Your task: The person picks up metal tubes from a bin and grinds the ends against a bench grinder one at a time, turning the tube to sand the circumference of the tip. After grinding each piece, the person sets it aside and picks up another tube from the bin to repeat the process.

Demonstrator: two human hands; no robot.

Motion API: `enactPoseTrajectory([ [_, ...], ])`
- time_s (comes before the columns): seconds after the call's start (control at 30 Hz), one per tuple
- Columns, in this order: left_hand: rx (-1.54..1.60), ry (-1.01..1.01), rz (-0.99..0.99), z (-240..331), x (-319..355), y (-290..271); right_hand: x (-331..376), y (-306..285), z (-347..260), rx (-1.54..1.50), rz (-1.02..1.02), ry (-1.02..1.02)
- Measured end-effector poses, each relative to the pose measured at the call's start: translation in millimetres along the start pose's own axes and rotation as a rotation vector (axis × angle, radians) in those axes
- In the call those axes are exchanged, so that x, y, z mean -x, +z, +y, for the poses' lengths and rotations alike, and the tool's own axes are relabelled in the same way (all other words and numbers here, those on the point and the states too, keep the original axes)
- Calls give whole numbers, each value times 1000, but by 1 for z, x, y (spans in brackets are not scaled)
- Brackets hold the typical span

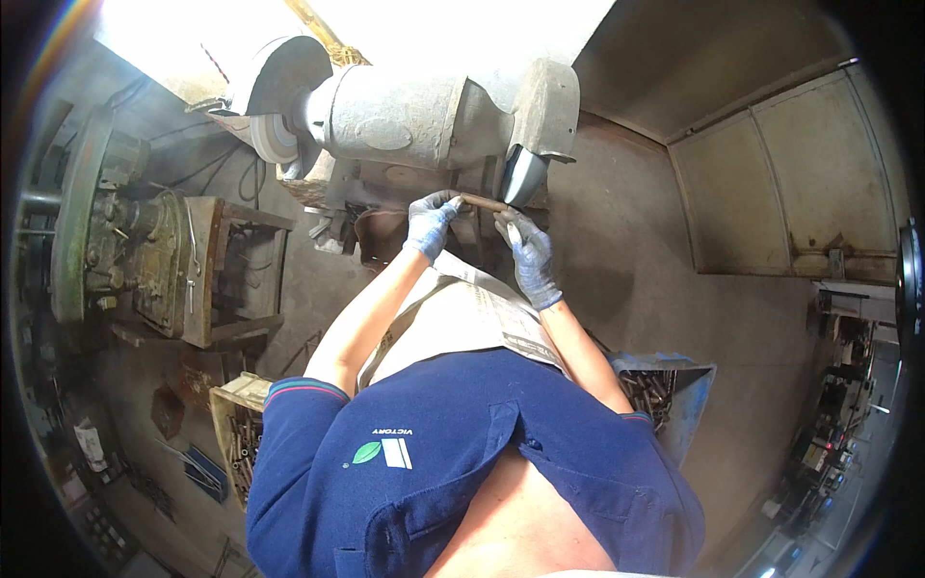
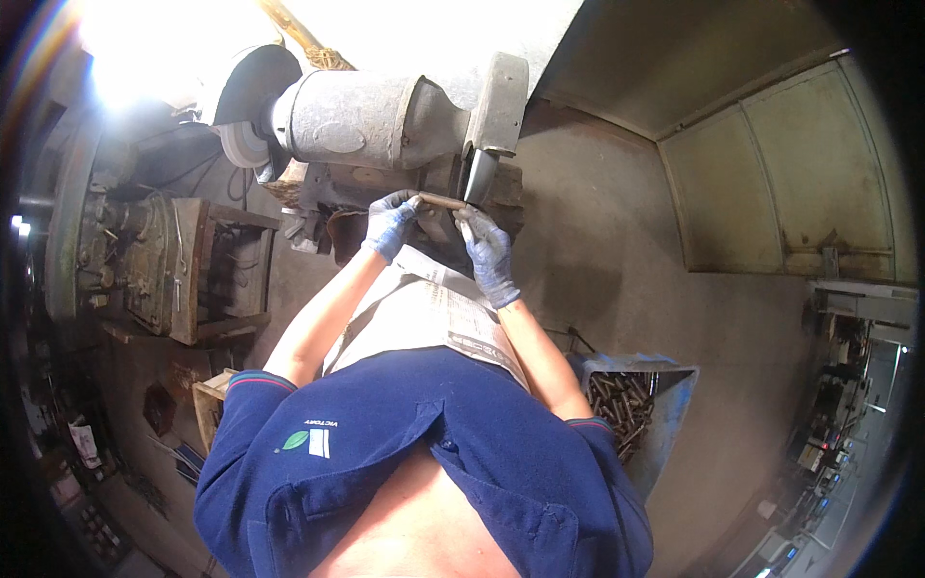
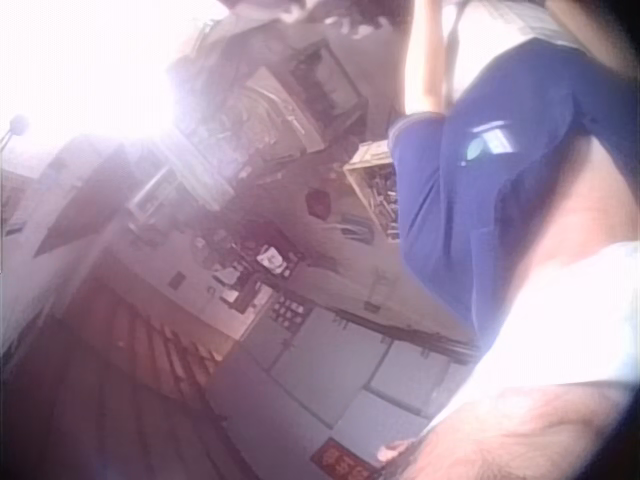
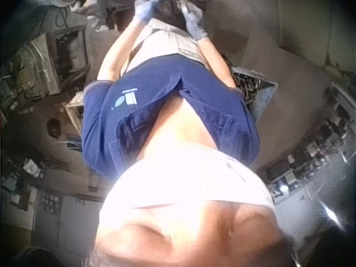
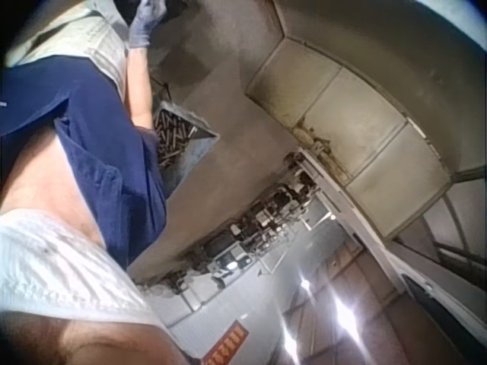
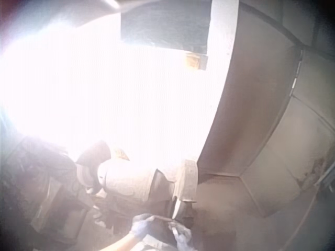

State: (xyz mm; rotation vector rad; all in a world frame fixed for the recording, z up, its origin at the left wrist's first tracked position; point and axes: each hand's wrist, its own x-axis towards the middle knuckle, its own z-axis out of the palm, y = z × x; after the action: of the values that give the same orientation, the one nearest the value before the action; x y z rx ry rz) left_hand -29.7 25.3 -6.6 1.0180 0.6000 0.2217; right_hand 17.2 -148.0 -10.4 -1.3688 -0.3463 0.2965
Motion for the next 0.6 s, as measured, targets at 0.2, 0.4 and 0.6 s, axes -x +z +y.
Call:
enactPoseTrajectory([
  [0.2, -4, 91, -170, 23, 42, -7, 30, -7, -53, 442, -174, -425],
  [0.4, 27, 80, -309, 51, 64, 1, 38, -9, -96, 653, -192, -585],
  [0.6, 42, -10, -296, 54, 60, 10, 42, -12, -103, 624, -218, -594],
])
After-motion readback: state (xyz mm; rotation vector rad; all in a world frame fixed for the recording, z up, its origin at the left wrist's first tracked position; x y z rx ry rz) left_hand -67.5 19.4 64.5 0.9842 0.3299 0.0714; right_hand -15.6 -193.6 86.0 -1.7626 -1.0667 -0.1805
